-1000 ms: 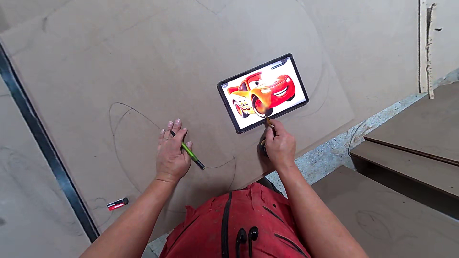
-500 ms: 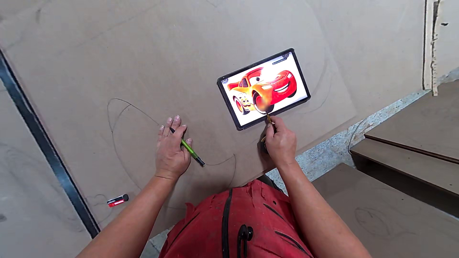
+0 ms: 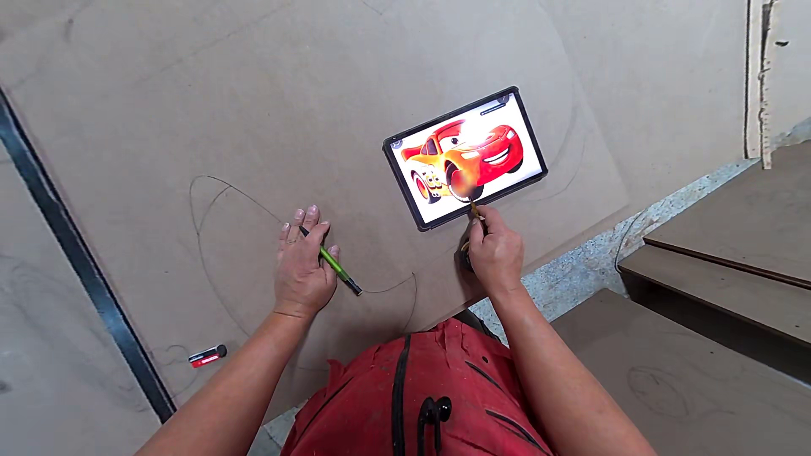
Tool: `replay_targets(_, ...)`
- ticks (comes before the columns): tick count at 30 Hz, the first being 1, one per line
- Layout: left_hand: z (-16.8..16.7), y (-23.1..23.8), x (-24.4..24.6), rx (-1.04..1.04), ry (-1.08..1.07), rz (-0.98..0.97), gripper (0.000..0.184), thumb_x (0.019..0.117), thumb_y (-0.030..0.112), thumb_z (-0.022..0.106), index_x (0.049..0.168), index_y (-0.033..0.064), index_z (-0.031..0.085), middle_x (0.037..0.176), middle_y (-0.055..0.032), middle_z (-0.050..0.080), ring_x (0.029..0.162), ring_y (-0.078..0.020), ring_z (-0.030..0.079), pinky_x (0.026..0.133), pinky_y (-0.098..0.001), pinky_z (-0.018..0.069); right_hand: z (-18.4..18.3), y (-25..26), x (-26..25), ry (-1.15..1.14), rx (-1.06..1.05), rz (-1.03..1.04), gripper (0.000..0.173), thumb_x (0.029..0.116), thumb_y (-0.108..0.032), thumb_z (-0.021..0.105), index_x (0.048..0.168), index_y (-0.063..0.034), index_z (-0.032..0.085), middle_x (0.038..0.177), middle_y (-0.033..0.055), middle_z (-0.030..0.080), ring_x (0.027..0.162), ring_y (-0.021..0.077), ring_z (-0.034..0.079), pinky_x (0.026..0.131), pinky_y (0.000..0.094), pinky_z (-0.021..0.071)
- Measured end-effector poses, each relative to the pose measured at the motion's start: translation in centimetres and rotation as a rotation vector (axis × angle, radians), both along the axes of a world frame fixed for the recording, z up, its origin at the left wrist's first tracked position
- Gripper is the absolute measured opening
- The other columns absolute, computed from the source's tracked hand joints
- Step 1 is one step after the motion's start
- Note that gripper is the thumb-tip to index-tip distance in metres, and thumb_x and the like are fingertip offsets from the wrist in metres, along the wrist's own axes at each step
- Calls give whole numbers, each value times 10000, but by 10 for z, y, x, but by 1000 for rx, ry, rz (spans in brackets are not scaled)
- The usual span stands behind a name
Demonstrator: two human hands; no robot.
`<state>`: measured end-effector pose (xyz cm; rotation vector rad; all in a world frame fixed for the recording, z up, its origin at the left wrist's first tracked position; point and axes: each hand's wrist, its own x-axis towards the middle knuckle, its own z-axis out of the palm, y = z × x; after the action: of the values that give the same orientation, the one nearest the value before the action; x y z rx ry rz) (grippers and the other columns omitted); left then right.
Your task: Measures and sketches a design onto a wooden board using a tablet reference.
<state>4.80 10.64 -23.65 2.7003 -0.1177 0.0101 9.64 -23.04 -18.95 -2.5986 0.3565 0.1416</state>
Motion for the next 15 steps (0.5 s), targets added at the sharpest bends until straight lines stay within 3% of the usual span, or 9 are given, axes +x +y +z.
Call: replay_targets(15,-1,1,0,1,-5,0,492,1069,352,404,1470,97,531,1646,-81,387,1569,-260,250,1285,-508,172,0,0,0,-8,-5,6,293,1042,-250,495,1230,-206,717,757,31,717,634,221,687,548,478,536)
